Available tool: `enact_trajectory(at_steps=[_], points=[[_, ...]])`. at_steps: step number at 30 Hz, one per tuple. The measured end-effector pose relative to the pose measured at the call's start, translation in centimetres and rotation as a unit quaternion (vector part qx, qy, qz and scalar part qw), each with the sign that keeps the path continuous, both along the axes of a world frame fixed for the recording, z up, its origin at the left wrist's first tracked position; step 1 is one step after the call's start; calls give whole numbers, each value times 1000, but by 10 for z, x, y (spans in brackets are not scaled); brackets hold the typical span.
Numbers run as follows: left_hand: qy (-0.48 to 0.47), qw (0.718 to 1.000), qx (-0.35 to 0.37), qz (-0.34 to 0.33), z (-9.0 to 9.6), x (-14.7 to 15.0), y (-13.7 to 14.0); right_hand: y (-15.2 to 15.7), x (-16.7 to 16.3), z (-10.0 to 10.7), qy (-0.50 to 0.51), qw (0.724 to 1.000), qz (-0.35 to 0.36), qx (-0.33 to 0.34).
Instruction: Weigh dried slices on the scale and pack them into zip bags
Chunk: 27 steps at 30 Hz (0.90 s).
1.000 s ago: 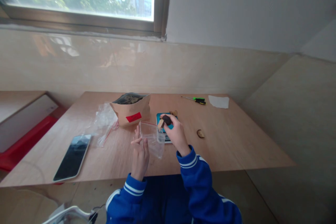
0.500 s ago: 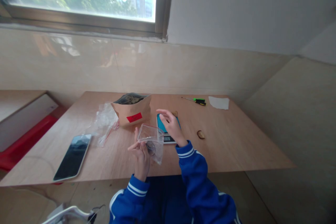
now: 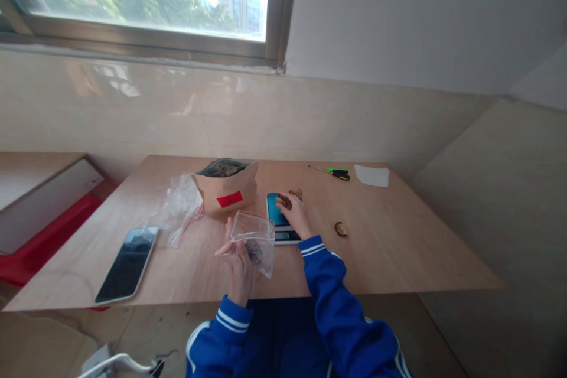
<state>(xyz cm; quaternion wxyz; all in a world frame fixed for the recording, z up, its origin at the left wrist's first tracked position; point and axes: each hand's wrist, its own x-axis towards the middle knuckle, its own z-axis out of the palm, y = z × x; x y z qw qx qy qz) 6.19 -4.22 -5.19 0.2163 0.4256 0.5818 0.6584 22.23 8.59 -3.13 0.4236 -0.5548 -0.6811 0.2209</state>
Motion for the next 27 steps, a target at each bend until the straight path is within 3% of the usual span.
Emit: enact_trajectory(at_steps=[2, 5, 8, 10, 12, 14, 16, 17, 19, 22, 25, 27], points=[[7, 1000, 4, -5, 1, 2, 2, -11, -4, 19, 88, 996, 15, 2], [13, 1000, 7, -26, 6, 6, 4, -33, -15, 56, 190, 976, 110, -8], [13, 1000, 12, -24, 11, 9, 7, -50, -22, 81, 149, 962, 227, -33], [12, 1000, 24, -15, 14, 9, 9, -49, -20, 82, 122, 961, 244, -30], [14, 999, 32, -7, 15, 9, 9, -36, -13, 69, 97, 978, 183, 5], [17, 999, 31, -1, 15, 8, 8, -15, -1, 48, 40, 997, 62, 38], [21, 999, 28, 3, 15, 7, 7, 6, 14, 27, -27, 998, -51, 24], [23, 999, 28, 6, 15, 7, 6, 14, 21, 17, -42, 996, -75, 12], [29, 999, 27, 12, 15, 7, 6, 26, 32, 5, -51, 994, -92, -8], [31, 999, 20, 19, 14, 8, 6, 30, 39, 2, -43, 994, -97, -9], [30, 999, 16, 13, 11, 8, 6, 19, 31, 17, -20, 996, -86, -1], [27, 1000, 12, 6, 10, 8, 6, 3, 21, 36, 27, 999, -35, 8]])
